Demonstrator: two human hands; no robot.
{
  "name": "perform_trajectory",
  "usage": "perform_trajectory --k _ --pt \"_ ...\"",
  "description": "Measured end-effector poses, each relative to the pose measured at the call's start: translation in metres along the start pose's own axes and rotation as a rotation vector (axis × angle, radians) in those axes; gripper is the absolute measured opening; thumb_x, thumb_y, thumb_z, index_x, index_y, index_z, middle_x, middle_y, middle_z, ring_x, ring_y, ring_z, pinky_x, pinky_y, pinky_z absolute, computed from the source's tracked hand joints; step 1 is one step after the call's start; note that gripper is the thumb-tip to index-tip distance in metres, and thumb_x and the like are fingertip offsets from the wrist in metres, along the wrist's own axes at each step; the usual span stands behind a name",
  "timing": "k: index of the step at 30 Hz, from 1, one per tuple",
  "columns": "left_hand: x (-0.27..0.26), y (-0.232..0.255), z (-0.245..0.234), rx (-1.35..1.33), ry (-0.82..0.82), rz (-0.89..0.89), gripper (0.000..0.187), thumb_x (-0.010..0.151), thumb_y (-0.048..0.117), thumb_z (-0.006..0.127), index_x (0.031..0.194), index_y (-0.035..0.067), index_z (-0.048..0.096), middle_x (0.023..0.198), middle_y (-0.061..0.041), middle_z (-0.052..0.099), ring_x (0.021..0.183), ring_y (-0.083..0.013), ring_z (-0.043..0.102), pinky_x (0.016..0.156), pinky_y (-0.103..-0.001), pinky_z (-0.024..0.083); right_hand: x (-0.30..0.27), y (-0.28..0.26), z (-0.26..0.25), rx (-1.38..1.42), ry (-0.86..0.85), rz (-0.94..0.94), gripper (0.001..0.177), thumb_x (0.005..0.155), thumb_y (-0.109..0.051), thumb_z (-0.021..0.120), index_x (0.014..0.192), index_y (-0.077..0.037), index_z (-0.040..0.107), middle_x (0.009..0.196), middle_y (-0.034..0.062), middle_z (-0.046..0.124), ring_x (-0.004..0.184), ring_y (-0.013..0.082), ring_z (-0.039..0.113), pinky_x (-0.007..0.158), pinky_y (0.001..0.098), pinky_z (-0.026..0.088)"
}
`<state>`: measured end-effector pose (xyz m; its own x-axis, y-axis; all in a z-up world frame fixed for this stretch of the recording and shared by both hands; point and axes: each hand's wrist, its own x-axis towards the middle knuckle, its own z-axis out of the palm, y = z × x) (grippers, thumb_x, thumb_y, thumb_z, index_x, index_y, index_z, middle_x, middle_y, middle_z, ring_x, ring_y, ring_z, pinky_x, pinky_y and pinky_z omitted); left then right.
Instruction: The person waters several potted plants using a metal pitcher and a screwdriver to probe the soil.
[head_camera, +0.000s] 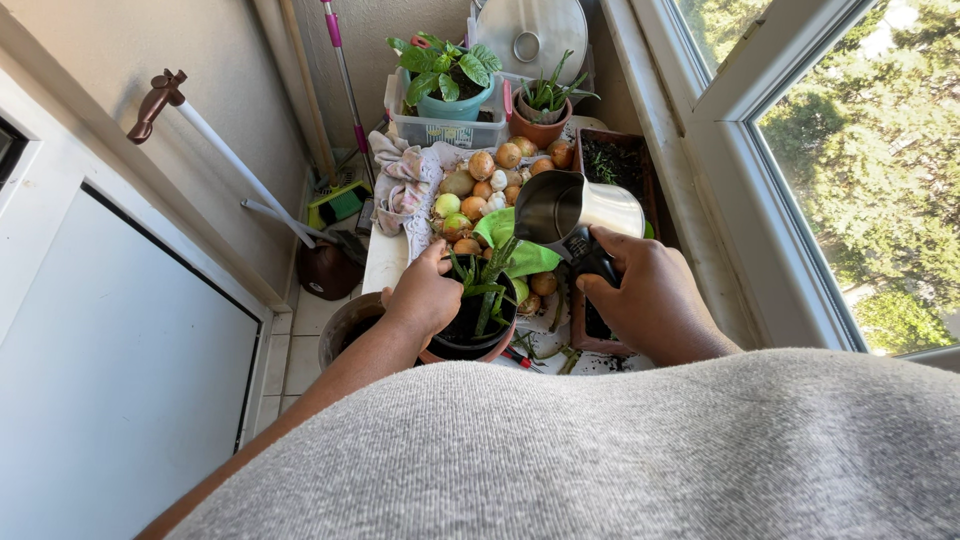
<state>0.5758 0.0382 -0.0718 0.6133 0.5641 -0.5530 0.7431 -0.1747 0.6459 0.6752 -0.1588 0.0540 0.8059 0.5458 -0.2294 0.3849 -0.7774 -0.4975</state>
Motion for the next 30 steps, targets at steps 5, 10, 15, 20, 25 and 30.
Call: perform_trajectory --k 5,10,15,20,25,30 --pt "0.001 -0.001 0.001 -0.006 0.017 0.025 0.086 0.086 0.009 0.053 0.163 0.025 0.018 0.153 0.004 0.052 0.138 -0.0166 0.05 0.123 -0.061 -0.011 -0.001 -0.003 0.004 0.02 0.012 -0.089 0.056 0.085 -0.016 0.07 0.14 -0.012 0.06 0.102 0.0159 0.079 0.085 0.0221 0.078 0.08 0.0372 0.06" --pt "0.002 -0.003 0.003 0.03 0.017 0.026 0.089 0.086 0.009 0.054 0.164 0.024 0.015 0.154 0.003 0.051 0.139 -0.0185 0.049 0.122 -0.062 -0.013 0.0 0.0 0.01 0.007 0.054 -0.185 0.057 0.084 -0.016 0.073 0.138 -0.004 0.06 0.106 0.0186 0.077 0.089 0.0225 0.077 0.083 0.0369 0.06" --pt "0.001 -0.003 0.004 0.033 0.02 0.02 0.087 0.086 0.009 0.052 0.164 0.025 0.016 0.153 0.004 0.052 0.14 -0.0179 0.048 0.121 -0.062 -0.015 0.0 -0.002 0.009 -0.013 0.033 -0.11 0.059 0.086 -0.017 0.072 0.142 -0.007 0.057 0.105 0.0177 0.078 0.087 0.0215 0.078 0.082 0.0359 0.06" --pt "0.003 -0.004 0.005 0.056 0.022 0.027 0.086 0.088 0.011 0.053 0.164 0.026 0.015 0.156 0.004 0.048 0.143 -0.0188 0.045 0.12 -0.062 -0.018 -0.001 -0.006 0.005 0.006 0.036 -0.077 0.059 0.085 -0.017 0.072 0.142 -0.011 0.059 0.104 0.0155 0.078 0.085 0.021 0.078 0.08 0.0361 0.061" --pt "0.004 -0.004 0.006 0.076 0.017 0.017 0.086 0.089 0.011 0.053 0.164 0.026 0.014 0.158 0.003 0.046 0.144 -0.0195 0.044 0.12 -0.062 -0.019 -0.003 -0.003 0.005 0.015 0.036 -0.083 0.057 0.085 -0.017 0.071 0.141 -0.01 0.059 0.104 0.0149 0.079 0.084 0.0206 0.078 0.08 0.0366 0.061" --pt "0.002 -0.004 0.005 0.073 0.017 0.025 0.087 0.089 0.008 0.052 0.165 0.025 0.012 0.159 0.002 0.046 0.144 -0.0198 0.045 0.119 -0.062 -0.022 -0.004 0.004 0.007 0.005 0.04 -0.085 0.057 0.085 -0.017 0.071 0.141 -0.01 0.06 0.106 0.0152 0.078 0.087 0.0219 0.078 0.081 0.0376 0.06"
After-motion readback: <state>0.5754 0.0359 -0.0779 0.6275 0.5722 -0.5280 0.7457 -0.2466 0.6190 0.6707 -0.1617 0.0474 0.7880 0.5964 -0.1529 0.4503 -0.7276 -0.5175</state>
